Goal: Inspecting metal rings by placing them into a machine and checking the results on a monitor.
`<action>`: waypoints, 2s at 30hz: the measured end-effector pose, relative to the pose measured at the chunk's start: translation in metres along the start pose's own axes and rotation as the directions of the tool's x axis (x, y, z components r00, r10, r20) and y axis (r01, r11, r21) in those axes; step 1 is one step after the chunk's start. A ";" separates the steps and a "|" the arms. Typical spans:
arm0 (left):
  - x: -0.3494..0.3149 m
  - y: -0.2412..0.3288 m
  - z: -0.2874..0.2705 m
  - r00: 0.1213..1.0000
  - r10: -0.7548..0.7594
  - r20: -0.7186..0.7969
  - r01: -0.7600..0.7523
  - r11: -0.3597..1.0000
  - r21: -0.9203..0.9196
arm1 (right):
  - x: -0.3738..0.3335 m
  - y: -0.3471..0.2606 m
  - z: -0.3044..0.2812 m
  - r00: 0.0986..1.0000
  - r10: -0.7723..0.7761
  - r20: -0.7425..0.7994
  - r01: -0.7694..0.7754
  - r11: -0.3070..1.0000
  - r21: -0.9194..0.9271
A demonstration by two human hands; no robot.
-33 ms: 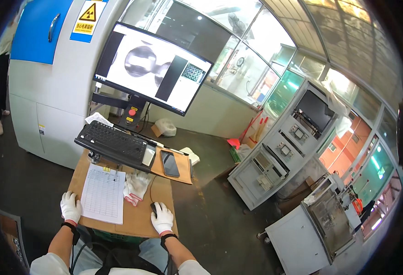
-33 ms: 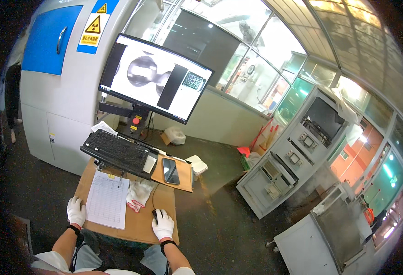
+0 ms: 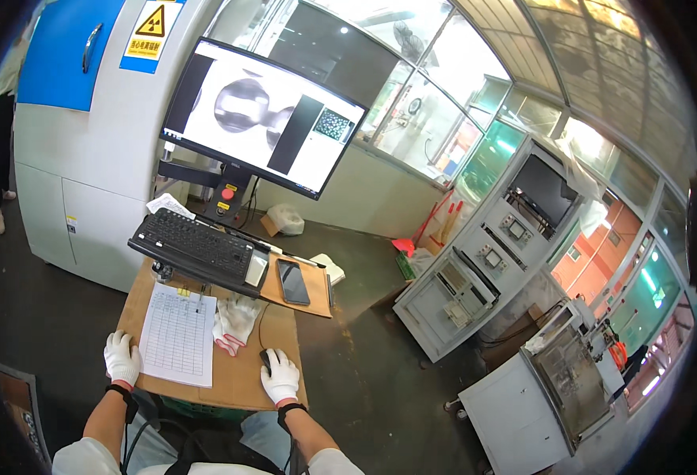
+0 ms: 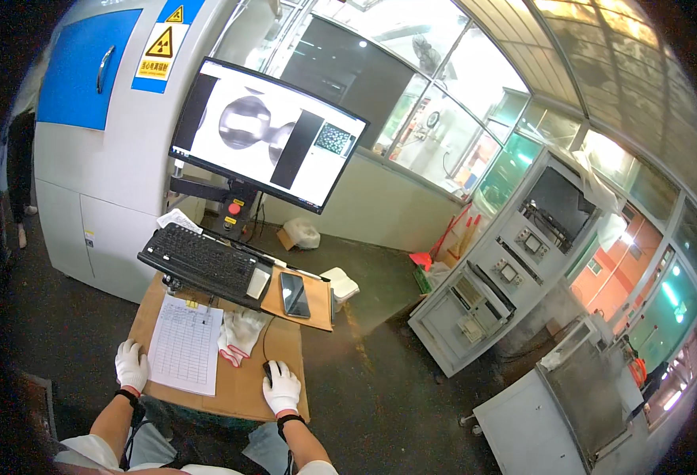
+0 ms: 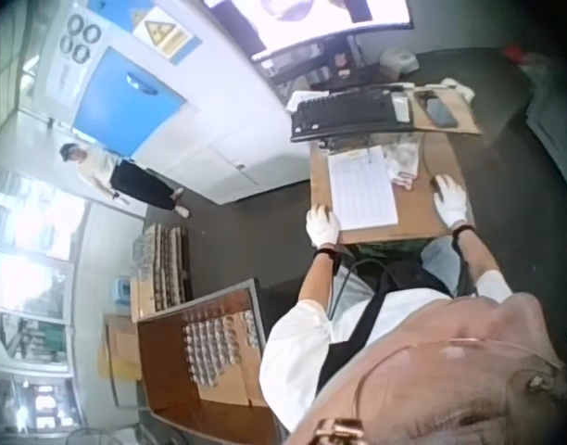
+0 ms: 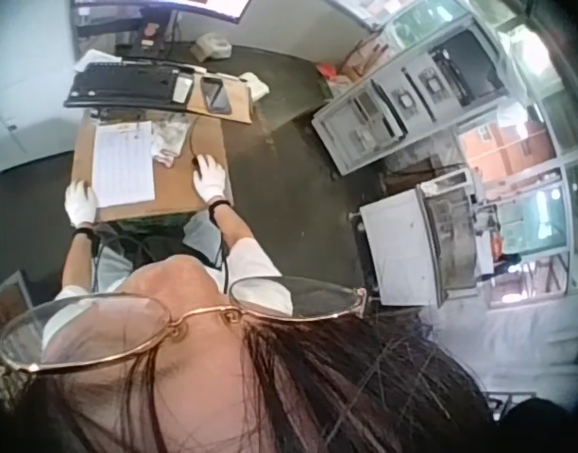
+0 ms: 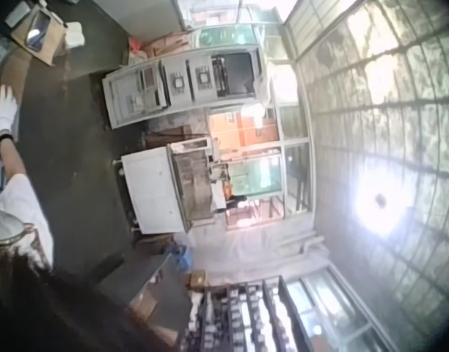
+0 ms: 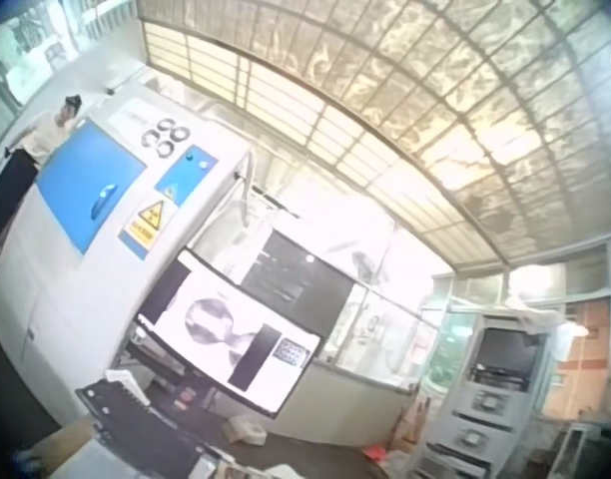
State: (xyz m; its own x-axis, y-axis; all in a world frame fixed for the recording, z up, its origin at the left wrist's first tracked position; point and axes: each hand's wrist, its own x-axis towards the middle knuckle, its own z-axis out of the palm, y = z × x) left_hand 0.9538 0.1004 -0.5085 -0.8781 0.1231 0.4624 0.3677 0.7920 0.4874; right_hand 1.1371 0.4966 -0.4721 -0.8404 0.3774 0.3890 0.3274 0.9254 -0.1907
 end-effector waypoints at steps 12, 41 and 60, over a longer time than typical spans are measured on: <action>0.001 0.001 -0.001 0.998 -0.049 0.035 0.049 0.999 0.012 | 0.002 -0.003 -0.001 0.999 -0.016 -0.042 0.015 1.000 -0.026; 0.001 0.004 -0.007 0.999 -0.050 0.018 0.050 0.998 0.028 | 0.002 -0.006 -0.006 1.000 -0.020 -0.019 0.020 1.000 0.003; 0.002 0.013 -0.014 0.998 -0.057 0.033 0.056 0.998 0.028 | 0.000 -0.006 -0.007 0.999 -0.025 -0.033 0.024 1.000 -0.012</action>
State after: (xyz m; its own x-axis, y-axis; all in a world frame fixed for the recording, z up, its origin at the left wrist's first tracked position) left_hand 0.9612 0.1026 -0.4913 -0.9072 0.0971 0.4094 0.3090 0.8143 0.4914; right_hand 1.1381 0.4910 -0.4641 -0.8333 0.3554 0.4235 0.3122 0.9347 -0.1701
